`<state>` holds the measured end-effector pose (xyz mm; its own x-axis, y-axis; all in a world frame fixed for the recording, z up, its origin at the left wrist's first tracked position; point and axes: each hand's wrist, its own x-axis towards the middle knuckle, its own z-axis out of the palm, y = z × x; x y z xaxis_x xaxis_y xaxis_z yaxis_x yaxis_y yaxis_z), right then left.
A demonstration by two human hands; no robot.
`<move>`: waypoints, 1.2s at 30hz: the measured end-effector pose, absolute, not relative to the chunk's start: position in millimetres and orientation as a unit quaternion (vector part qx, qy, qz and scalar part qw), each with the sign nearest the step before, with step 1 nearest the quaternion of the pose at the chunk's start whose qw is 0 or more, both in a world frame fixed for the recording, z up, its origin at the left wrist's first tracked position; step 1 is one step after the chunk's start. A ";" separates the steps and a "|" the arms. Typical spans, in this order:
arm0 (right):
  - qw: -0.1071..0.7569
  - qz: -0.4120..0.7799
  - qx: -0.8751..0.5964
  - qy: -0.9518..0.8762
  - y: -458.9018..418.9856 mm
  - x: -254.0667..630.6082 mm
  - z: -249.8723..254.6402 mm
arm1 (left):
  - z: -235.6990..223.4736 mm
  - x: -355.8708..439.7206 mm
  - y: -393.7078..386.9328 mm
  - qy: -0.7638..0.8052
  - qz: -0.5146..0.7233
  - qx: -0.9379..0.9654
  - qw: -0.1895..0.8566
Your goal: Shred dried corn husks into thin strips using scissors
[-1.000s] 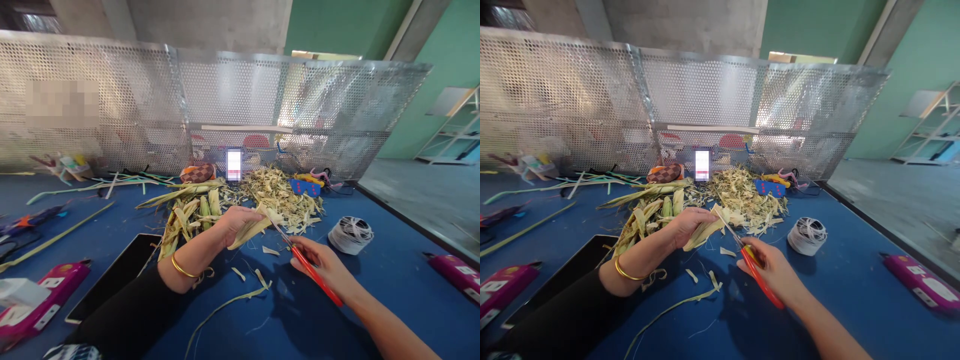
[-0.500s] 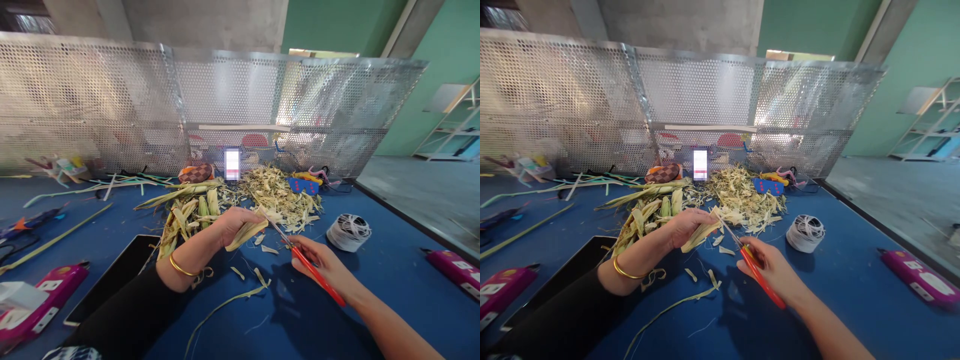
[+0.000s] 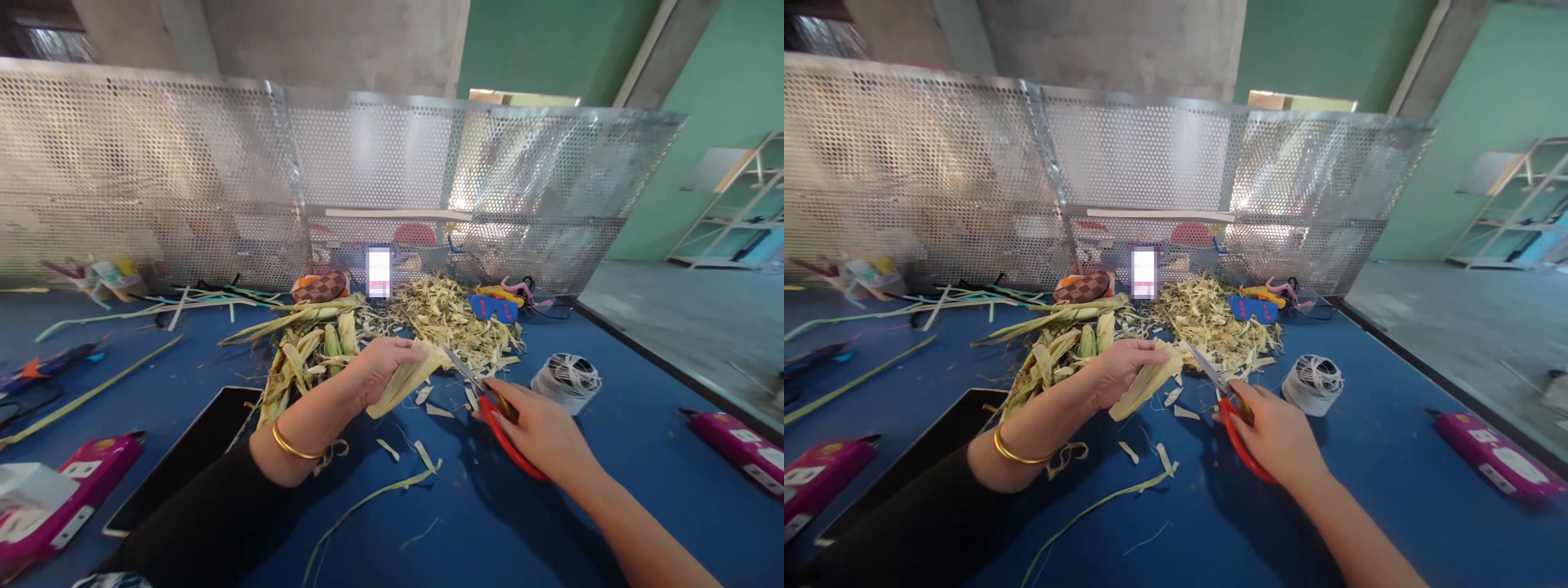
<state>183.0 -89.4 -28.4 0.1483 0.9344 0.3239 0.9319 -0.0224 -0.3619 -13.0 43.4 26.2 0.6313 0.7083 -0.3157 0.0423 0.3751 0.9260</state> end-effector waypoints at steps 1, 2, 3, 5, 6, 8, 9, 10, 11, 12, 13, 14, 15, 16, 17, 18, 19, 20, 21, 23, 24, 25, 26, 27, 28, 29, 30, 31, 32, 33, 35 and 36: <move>0.205 -0.052 -0.719 -0.662 -89.7 187.0 -28.2 | 29.1 -13.2 42.3 0.362 0.242 0.501 0.747; 0.164 -0.089 -0.714 -0.675 -89.9 190.6 -27.7 | 32.1 -13.4 40.6 0.360 0.264 0.488 0.750; 0.128 -0.105 -0.703 -0.692 -89.8 193.4 -26.4 | 35.1 -13.4 38.1 0.358 0.288 0.473 0.752; 0.081 -0.094 -0.685 -0.718 -88.3 195.4 -20.0 | 40.4 -12.9 31.3 0.356 0.334 0.441 0.753; 0.076 -0.077 -0.685 -0.721 -86.7 193.7 -14.4 | 42.6 -12.3 27.2 0.356 0.352 0.427 0.753; 0.119 -0.023 -0.702 -0.702 -80.7 183.7 1.1 | 45.6 -10.8 18.7 0.355 0.371 0.407 0.755; 0.188 0.011 -0.707 -0.682 -76.2 175.6 9.9 | 46.2 -9.9 14.9 0.355 0.379 0.402 0.754; 0.278 0.066 -0.699 -0.656 -70.7 165.9 18.3 | 46.2 -9.0 11.8 0.355 0.389 0.401 0.750; 0.363 0.141 -0.675 -0.627 -64.5 155.5 25.8 | 45.6 -8.1 9.5 0.354 0.398 0.403 0.744; 0.433 0.210 -0.638 -0.601 -57.9 145.0 31.7 | 44.4 -7.4 8.1 0.354 0.405 0.407 0.738; 0.485 0.247 -0.607 -0.579 -51.4 135.4 35.7 | 42.9 -6.9 7.8 0.353 0.408 0.413 0.734; 0.520 0.255 -0.591 -0.562 -45.3 127.4 37.9 | 41.1 -6.6 8.3 0.352 0.410 0.418 0.731; 0.546 0.258 -0.583 -0.543 -40.1 121.5 38.5 | 39.2 -6.6 9.5 0.350 0.410 0.421 0.729; 0.572 0.266 -0.572 -0.524 -36.2 117.7 37.8 | 37.4 -6.7 11.2 0.347 0.411 0.424 0.729; 0.589 0.270 -0.566 -0.510 -33.6 116.0 36.2 | 35.7 -6.9 13.0 0.343 0.414 0.426 0.727; 0.600 0.275 -0.562 -0.499 -32.3 116.0 34.2 | 34.3 -7.0 14.7 0.340 0.418 0.427 0.726; 0.605 0.279 -0.561 -0.492 -32.1 117.2 32.0 | 33.1 -7.1 16.1 0.337 0.421 0.430 0.724; 0.605 0.279 -0.562 -0.489 -32.8 119.1 29.8 | 32.1 -7.0 17.1 0.335 0.419 0.435 0.723; 0.602 0.276 -0.565 -0.491 -34.0 121.2 27.8 | 31.2 -6.7 17.7 0.334 0.411 0.442 0.724; 0.586 0.268 -0.573 -0.506 -36.6 125.1 24.5 | 29.2 -5.5 18.1 0.333 0.380 0.462 0.729; 0.574 0.265 -0.575 -0.519 -37.5 126.7 23.1 | 27.9 -4.5 18.1 0.332 0.364 0.473 0.730; 0.561 0.260 -0.578 -0.533 -38.0 128.1 21.7 | 26.4 -3.4 18.2 0.331 0.354 0.482 0.729; 0.548 0.251 -0.583 -0.545 -38.1 129.4 20.4 | 24.6 -2.1 18.4 0.331 0.351 0.490 0.726; 0.539 0.238 -0.590 -0.553 -37.9 130.8 19.2 | 22.6 -0.8 18.7 0.332 0.354 0.495 0.721; 0.534 0.222 -0.597 -0.557 -37.5 132.3 17.9 | 20.5 0.4 19.1 0.332 0.361 0.500 0.714; 0.532 0.207 -0.601 -0.558 -37.0 133.8 16.8 | 18.5 1.4 19.6 0.334 0.368 0.505 0.706; 0.532 0.196 -0.604 -0.560 -36.5 135.2 15.8 | 16.7 2.1 20.0 0.336 0.374 0.510 0.698; 0.533 0.189 -0.604 -0.561 -36.1 136.4 15.0 | 15.2 2.5 20.3 0.338 0.377 0.517 0.690; 0.534 0.189 -0.601 -0.564 -35.8 137.3 14.6 | 14.1 2.6 20.5 0.340 0.378 0.524 0.683; 0.537 0.195 -0.595 -0.566 -35.6 137.8 14.5 | 13.7 2.4 20.4 0.339 0.379 0.532 0.677; 0.550 0.215 -0.581 -0.561 -35.7 137.0 15.3 | 14.2 1.4 19.8 0.330 0.380 0.550 0.667; 0.561 0.230 -0.572 -0.553 -35.8 136.0 16.1 | 15.1 0.8 19.3 0.325 0.381 0.557 0.663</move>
